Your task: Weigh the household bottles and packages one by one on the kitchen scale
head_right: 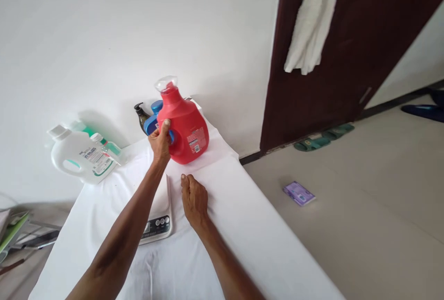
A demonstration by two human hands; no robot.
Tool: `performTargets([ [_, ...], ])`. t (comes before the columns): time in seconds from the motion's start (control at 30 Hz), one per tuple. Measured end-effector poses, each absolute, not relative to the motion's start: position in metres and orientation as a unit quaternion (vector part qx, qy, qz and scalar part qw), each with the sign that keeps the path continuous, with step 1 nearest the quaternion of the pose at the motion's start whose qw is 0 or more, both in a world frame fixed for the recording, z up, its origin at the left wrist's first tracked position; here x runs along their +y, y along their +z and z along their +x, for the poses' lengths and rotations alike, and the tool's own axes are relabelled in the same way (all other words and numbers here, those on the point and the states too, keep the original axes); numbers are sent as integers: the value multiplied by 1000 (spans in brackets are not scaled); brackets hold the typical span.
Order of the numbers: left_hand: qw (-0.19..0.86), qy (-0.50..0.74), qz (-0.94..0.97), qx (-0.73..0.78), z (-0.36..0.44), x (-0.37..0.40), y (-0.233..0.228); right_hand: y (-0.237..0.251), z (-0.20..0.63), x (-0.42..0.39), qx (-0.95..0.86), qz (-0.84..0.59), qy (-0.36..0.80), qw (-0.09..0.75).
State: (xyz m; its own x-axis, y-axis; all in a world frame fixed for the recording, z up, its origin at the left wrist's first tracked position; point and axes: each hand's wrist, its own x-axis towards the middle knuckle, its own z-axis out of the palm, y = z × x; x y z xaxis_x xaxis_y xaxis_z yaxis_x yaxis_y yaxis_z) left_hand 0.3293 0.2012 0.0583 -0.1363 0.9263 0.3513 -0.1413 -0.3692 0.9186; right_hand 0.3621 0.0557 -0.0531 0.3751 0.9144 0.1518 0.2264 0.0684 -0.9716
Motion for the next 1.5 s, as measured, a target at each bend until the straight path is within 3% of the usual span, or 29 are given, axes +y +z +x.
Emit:
performTargets([
  [0.4,411,616,558,375,313,209,35,-48,366,51,-471,-625,327,530],
  [0.67,148,609,631,458,178,197,40,-41,363,47,-475,-637,333,507],
  [0.9,-101,610,348,705,11,207,49,-41,364,48,-483,-660,323,477],
  [1.13,115,630,416,645,-60,239,60,-46,364,50,-473,-668,320,477],
  [1.33,167,672,410,593,-51,241,63,-47,365,52,-467,-669,322,481],
  [1.5,138,723,355,576,-43,198,64,-45,365,50,-475,-663,320,482],
])
